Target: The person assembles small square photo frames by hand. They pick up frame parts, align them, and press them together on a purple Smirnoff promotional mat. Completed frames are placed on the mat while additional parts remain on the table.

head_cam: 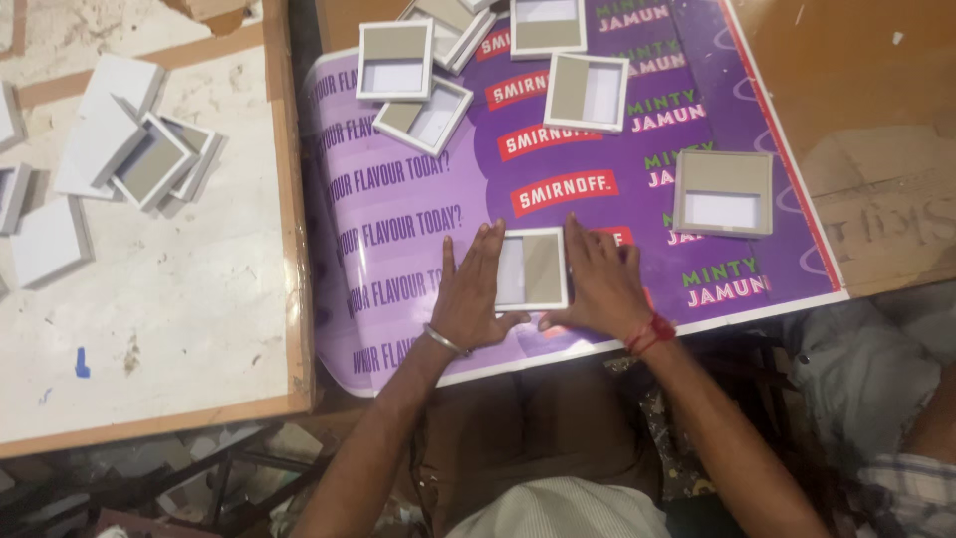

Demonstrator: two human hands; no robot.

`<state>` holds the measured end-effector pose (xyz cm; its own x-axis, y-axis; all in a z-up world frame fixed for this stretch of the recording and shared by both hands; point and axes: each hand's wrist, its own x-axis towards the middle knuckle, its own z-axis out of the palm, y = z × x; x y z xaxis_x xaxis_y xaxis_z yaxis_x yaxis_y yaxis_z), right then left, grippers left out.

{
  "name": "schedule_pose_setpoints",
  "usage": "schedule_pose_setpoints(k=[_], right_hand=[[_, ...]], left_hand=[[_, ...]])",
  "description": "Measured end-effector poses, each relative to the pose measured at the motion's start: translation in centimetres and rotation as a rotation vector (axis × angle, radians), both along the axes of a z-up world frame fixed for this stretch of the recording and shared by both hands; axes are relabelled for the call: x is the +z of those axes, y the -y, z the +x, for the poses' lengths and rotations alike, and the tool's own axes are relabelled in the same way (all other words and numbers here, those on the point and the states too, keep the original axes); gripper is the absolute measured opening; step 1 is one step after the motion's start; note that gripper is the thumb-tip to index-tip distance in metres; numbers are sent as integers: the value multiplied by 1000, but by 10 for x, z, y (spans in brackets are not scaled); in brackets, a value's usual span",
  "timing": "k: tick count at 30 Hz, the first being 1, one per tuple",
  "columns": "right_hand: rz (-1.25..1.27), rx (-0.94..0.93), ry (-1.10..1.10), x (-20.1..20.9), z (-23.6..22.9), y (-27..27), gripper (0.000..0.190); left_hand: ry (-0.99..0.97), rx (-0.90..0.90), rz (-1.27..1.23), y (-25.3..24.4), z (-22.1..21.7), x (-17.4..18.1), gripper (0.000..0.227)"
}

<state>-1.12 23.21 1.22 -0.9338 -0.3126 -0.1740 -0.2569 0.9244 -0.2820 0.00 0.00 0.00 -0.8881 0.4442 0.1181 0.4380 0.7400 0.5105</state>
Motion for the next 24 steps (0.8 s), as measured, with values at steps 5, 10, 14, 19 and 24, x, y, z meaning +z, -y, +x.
schedule_pose_setpoints(k=[5,10,14,19,24], right_hand=[[61,98,-10,27,-18,-10,145],[144,133,-46,39,-17,-7,137],[246,192,-57,43,-14,-4,136],[271,229,-53,43,-8,-2,133],[37,375,66,30,17,-34,143]], left_hand=[[-41,-1,-31,0,2,14,133],[-63,-37,-34,1,2,24,126],[-114,-95,-210,-1,5,33,115],[-19,-148,-359,-19,-6,49,115],[244,-336,-354,-22,7,58,115]])
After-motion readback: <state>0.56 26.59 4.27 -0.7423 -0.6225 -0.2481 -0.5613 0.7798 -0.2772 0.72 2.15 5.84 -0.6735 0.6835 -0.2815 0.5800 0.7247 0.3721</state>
